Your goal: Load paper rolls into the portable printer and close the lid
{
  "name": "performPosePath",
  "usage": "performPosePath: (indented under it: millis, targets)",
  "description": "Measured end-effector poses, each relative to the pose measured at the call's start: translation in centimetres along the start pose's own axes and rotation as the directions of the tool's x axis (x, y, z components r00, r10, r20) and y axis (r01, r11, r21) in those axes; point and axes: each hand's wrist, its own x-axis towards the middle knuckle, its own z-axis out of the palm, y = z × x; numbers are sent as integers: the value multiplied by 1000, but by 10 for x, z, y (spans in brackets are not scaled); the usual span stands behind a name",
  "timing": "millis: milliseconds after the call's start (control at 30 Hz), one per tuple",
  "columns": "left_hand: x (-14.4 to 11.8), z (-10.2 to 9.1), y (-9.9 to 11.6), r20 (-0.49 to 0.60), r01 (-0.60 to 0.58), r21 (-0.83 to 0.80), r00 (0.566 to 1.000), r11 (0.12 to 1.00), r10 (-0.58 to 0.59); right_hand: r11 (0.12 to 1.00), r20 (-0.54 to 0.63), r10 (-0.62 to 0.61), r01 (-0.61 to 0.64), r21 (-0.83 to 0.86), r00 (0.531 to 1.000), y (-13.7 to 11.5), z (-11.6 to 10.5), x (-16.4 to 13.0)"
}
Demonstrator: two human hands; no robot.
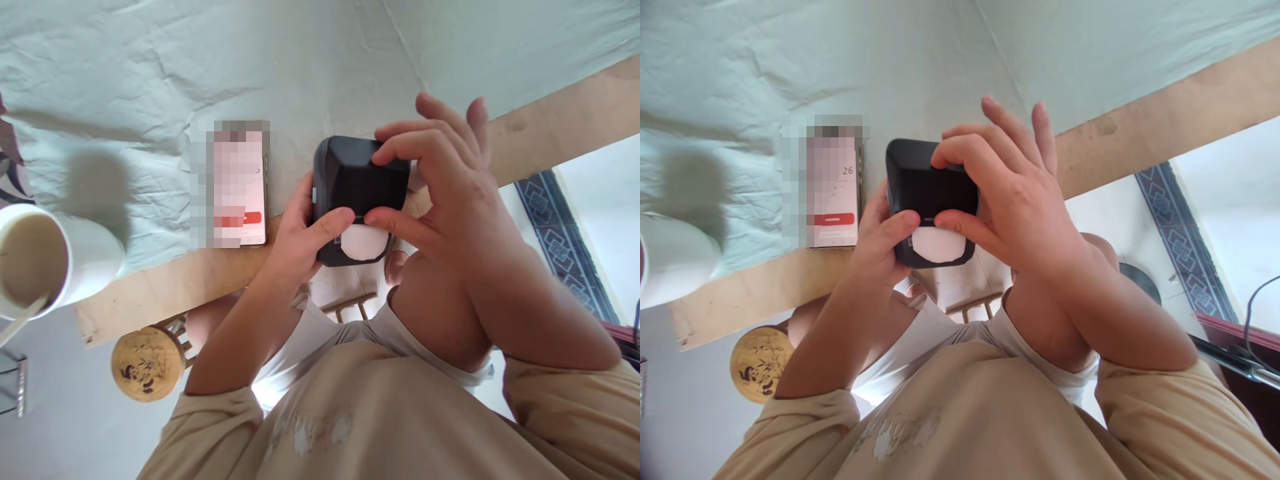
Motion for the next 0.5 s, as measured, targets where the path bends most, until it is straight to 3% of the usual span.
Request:
performPosePath:
  millis: [233, 367, 500]
  targets:
    - [5, 8, 0, -37, -10, -110, 999, 994, 6, 974, -202, -225, 219, -53, 953, 14, 8, 1]
    - [9, 8, -2, -109, 71, -155, 990, 985, -88, 969, -187, -234, 212, -131, 954, 11, 5, -1]
    - [9, 3, -5, -155, 5, -133, 988, 991, -26, 964, -164, -248, 226, -138, 955, 4, 4, 0]
